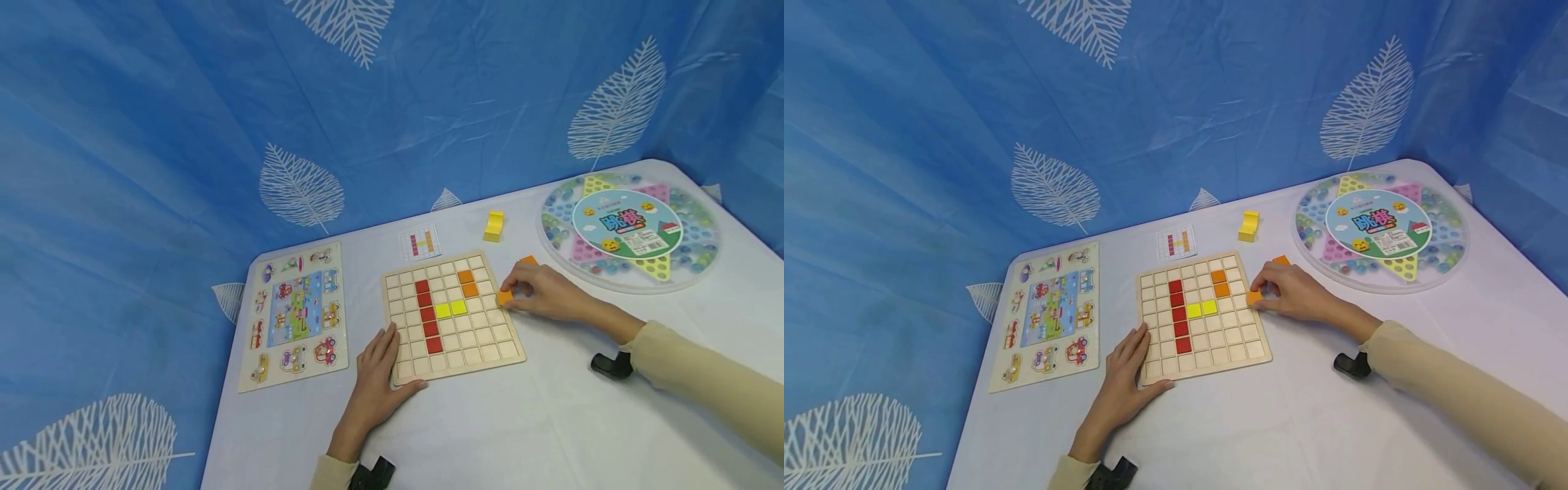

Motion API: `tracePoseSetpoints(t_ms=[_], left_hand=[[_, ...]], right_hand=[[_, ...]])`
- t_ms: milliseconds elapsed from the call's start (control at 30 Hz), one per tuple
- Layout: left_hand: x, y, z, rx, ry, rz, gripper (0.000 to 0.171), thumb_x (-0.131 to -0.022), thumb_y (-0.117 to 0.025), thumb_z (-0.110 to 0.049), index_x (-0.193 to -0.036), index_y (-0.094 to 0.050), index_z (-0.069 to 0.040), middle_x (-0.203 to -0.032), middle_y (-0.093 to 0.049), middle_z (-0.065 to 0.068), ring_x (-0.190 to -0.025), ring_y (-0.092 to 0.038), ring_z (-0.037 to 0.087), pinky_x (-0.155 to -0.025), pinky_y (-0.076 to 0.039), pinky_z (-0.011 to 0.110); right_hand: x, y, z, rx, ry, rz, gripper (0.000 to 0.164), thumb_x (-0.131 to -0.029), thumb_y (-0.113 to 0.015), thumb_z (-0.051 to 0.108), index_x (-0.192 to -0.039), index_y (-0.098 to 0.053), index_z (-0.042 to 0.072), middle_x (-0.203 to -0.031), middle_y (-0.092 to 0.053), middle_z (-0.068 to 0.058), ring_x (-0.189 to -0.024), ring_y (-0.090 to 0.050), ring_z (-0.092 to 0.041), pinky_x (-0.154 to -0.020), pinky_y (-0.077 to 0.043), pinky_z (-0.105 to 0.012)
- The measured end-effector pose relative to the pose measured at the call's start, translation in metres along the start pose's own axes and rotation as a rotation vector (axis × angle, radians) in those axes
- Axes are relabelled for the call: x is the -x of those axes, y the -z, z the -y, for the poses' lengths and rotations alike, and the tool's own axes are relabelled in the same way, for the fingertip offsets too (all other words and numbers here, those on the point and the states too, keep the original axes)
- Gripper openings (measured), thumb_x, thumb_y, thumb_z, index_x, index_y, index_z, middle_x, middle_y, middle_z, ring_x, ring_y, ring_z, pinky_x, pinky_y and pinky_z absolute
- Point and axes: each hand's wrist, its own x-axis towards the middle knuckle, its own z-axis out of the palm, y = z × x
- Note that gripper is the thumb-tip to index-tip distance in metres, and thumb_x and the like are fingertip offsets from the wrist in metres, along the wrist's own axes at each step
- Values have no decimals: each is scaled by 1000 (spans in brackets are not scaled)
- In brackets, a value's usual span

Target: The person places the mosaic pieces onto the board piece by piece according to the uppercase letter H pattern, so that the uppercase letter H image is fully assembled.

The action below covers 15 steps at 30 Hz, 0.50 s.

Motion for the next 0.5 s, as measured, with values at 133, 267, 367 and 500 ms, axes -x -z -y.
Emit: tracePoseSetpoints(t_ms=[133, 267, 367, 500], left_hand=[[0, 0, 0, 1, -3, 0, 100, -77, -79, -50, -153, -31, -6, -162, -25, 5, -149, -21, 30, -110, -24, 55], [0, 0, 0, -3, -8, -5, 100, -77, -79, -49, -153, -31, -6, -162, -25, 5, -149, -21, 30, -109, -25, 55], [0, 0, -1, -3, -6, -4, 100, -77, -79, -50, -153, -31, -6, -162, -25, 5, -149, -21, 30, -110, -24, 55], [0, 1, -1, -12, -15, -10, 99, -77, -79, -49, -153, -32, -6, -162, -27, 7, -148, -22, 32, -109, -25, 55]], right_hand=[[-10, -8, 7, 3, 19, -8, 21, -77, -84, 29, -92, -70, 24, -89, -60, 12, -75, -49, -7, -68, -42, -23], [-19, -14, 16, 12, 38, -7, 21, -77, -84, 31, -91, -71, 23, -90, -60, 12, -79, -51, -6, -71, -44, -26], [-26, -17, 22, 16, 45, 7, 22, -78, -83, 32, -92, -71, 21, -90, -61, 11, -81, -54, -7, -74, -45, -29], [-33, -21, 29, 7, 24, 43, 22, -79, -82, 33, -93, -72, 19, -90, -61, 9, -81, -54, -10, -75, -45, -31]])
